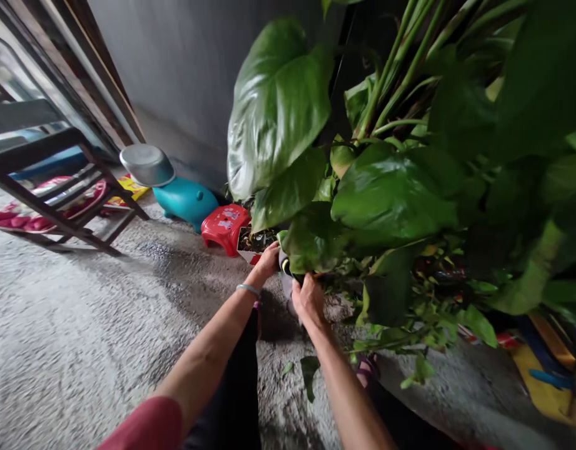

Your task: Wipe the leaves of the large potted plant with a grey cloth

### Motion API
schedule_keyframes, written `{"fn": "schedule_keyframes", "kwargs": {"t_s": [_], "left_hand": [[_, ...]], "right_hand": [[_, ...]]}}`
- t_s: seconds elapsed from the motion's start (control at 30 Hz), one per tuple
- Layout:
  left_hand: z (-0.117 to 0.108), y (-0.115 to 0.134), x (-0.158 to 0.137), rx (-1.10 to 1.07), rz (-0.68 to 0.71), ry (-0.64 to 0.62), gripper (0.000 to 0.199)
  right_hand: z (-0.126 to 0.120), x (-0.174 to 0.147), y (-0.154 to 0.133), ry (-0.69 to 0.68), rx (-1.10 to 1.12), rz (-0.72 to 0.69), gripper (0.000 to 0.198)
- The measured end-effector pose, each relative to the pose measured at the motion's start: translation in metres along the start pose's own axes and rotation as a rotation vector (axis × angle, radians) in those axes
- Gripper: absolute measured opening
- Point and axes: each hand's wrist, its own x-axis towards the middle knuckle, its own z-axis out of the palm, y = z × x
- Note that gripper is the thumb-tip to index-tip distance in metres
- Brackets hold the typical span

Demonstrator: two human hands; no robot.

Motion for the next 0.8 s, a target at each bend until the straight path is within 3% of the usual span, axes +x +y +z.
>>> {"fn": "schedule_keyframes", "kwargs": {"t_s": [0.13,0.23,0.3,0.43,0.53,0.6,0.67,0.8], "left_hand": [[0.006,0.004,-0.01,-0.079,-0.024,-0.121,0.038],[0.008,0.01,-0.014,-0.142,-0.072,-0.054,0.028],[0.01,0.013,-0.018,-0.159,-0.098,-0.017,0.031],[0.008,0.012,-0.024,-0.18,-0.089,-0.055,0.053],[0.004,0.007,-0.021,-0.158,-0.086,-0.036,0.047],[0.001,0.002,-0.015,-0.127,-0.09,0.004,0.043],[-0.002,-0.003,-0.009,-0.107,-0.095,0.039,0.037],[-0.002,-0.01,-0.005,-0.084,-0.111,0.097,0.019]], "right_hand": [[-0.02,-0.043,0.025,-0.005,0.072,-0.015,0.038],[-0.04,-0.031,0.009,0.191,0.149,-0.094,0.054],[-0.042,-0.008,-0.012,0.245,0.117,-0.072,0.051],[-0.015,0.004,-0.027,-0.023,-0.021,0.055,0.031],[0.005,-0.026,-0.004,-0.131,-0.023,0.059,0.027],[0.002,-0.043,0.012,-0.148,0.002,0.062,0.029],[-0.013,-0.041,0.019,-0.068,0.051,0.059,0.034],[-0.043,0.002,0.006,0.169,0.136,0.002,0.043]]}}
